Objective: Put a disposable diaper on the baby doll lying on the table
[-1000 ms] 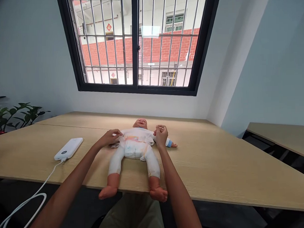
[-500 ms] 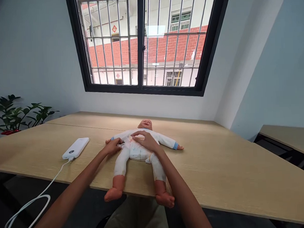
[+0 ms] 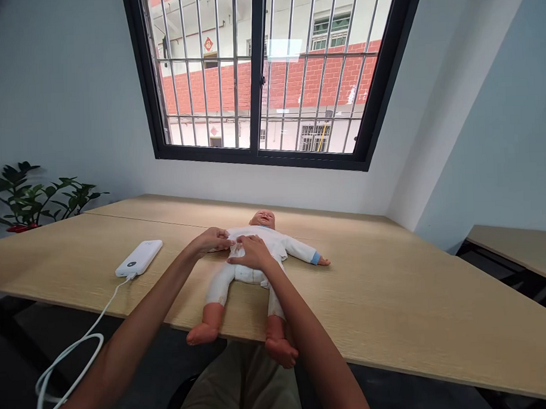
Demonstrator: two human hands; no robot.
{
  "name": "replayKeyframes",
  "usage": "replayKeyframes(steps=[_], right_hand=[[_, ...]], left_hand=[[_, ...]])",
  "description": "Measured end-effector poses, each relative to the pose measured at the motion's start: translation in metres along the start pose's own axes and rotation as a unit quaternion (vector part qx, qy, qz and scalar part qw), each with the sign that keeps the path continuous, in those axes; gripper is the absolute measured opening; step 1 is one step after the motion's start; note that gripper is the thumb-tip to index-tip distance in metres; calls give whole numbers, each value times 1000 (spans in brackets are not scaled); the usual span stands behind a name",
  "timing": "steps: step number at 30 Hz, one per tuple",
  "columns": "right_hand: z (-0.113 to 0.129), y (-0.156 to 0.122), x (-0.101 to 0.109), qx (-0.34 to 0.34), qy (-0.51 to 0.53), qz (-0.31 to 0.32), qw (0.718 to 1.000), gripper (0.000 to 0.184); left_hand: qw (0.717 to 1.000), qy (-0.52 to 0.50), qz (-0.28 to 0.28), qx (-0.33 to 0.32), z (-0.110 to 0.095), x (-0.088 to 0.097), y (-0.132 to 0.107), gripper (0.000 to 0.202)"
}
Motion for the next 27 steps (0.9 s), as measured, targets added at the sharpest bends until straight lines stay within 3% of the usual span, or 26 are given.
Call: replayKeyframes(steps=[3, 6, 9, 12, 16, 20, 23, 27], right_hand=[[-10, -2, 2, -7, 74, -35, 997, 55], [-25, -6, 3, -10, 260, -63, 964, 95], [-33, -9, 1, -5, 411, -64, 909, 122], [-34, -9, 0, -20, 445, -55, 894, 127], [-33, -11, 6, -21, 458, -65, 886, 113], [-43, -14, 22, -29, 494, -174, 851, 71], [-49, -17, 27, -50, 519, -217, 825, 61], [-49, -17, 28, -53, 500, -226, 834, 53]], left_hand=[[998, -53, -21, -18, -12, -28, 16, 23], [996, -75, -37, -40, -14, -51, 20, 20], [992, -57, -72, -86, -13, -61, 17, 23], [987, 1, -107, -120, -11, -63, 13, 22], [980, 74, -125, -136, -7, -60, 9, 28], [971, 113, -144, -152, -4, -56, 5, 33], [968, 126, -133, -171, 0, -57, 4, 24], [968, 134, -138, -159, 7, -57, 6, 25]])
Point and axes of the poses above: each hand's wrist, its own y-axis towards the middle knuckle, its own x-axis out of the back of the hand, z = x × y, the point moved 5 cm from there along y, towards the middle knuckle, and after that the axes turned 14 degrees about y, right-handed, at the moved point
